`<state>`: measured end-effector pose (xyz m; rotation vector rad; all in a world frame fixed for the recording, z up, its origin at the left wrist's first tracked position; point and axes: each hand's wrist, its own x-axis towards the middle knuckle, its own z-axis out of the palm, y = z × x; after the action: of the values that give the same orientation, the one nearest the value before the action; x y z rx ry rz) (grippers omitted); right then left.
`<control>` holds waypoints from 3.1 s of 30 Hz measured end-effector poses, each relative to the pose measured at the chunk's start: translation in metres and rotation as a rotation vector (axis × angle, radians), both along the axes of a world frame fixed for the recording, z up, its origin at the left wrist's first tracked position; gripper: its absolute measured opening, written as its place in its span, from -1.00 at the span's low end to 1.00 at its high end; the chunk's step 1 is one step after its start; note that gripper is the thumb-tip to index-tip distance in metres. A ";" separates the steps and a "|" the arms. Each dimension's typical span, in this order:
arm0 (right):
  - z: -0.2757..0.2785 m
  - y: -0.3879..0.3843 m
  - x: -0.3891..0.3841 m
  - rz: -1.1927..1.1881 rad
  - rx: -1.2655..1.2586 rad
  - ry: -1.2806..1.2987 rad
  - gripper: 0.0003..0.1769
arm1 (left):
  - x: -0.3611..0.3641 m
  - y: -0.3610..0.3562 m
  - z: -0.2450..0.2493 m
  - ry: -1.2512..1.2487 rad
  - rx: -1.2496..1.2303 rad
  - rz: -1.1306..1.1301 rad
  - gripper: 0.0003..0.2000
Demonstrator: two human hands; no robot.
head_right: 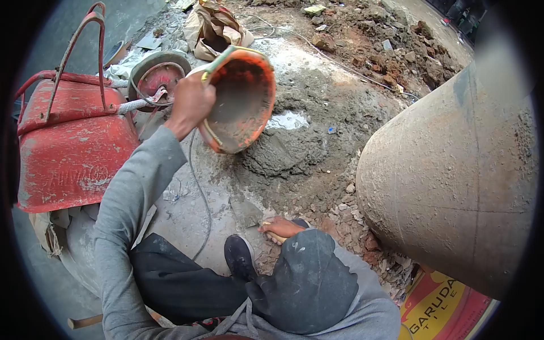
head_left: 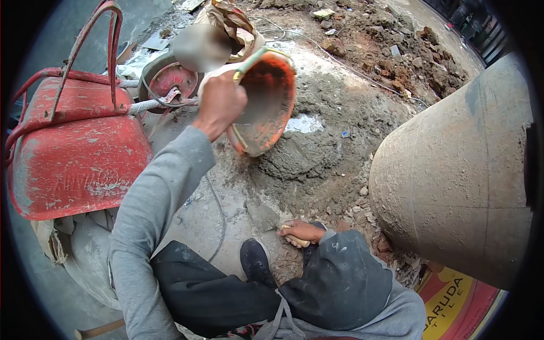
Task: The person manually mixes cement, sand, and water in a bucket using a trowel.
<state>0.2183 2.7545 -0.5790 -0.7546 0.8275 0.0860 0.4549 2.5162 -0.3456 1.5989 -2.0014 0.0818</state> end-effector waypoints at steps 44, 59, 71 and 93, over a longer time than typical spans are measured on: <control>0.011 -0.114 -0.102 -0.697 -0.321 0.094 -0.71 | 0.159 0.106 -0.066 1.063 0.640 0.498 -0.83; 0.079 -0.125 0.010 -0.063 -1.406 0.188 -0.49 | 0.125 0.093 -0.069 1.060 0.689 0.417 -0.66; 0.057 -0.129 -0.067 -0.421 -1.114 0.620 -0.52 | 0.156 0.102 -0.087 1.103 0.706 0.515 -0.69; -0.007 -0.157 -0.090 -0.540 -0.456 0.290 -0.52 | 0.150 0.082 -0.095 1.045 0.684 0.400 -0.56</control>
<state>0.1281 2.5980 -0.5857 -0.9301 1.3285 -0.5012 0.6052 2.5984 -0.4401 1.8226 -0.8958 -1.1448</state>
